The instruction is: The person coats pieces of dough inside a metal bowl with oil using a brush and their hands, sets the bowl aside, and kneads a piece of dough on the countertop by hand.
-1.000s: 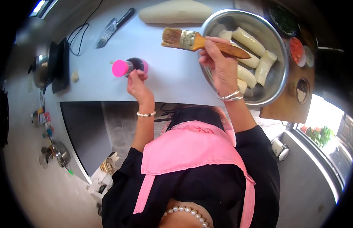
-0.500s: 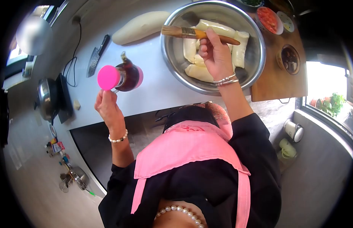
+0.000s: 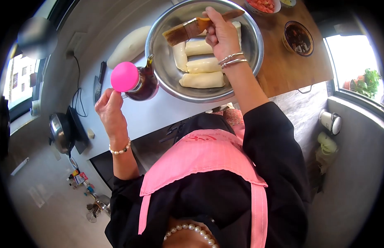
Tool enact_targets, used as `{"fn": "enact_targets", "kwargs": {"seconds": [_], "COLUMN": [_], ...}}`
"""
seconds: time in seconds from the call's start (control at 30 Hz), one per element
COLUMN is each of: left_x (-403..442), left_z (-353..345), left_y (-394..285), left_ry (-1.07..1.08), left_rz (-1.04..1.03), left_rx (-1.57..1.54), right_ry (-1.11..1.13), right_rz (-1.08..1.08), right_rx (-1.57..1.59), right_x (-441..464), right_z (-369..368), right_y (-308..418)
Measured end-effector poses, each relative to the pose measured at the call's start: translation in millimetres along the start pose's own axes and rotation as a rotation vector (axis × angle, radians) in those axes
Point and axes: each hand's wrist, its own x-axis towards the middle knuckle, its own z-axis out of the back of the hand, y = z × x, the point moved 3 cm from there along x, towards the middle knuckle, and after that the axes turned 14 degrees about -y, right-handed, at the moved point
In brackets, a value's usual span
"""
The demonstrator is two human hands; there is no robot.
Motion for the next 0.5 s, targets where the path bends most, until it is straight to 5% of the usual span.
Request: {"fn": "enact_targets", "kwargs": {"seconds": [0.5], "left_x": [6], "left_z": [-29], "left_y": [-26], "left_ry": [0.077], "left_rz": [-0.176], "left_rx": [0.298], "right_ry": [0.009], "right_rz": [0.139], "right_rx": [-0.279], "right_x": [-4], "right_z": [-6], "right_y": [5]}}
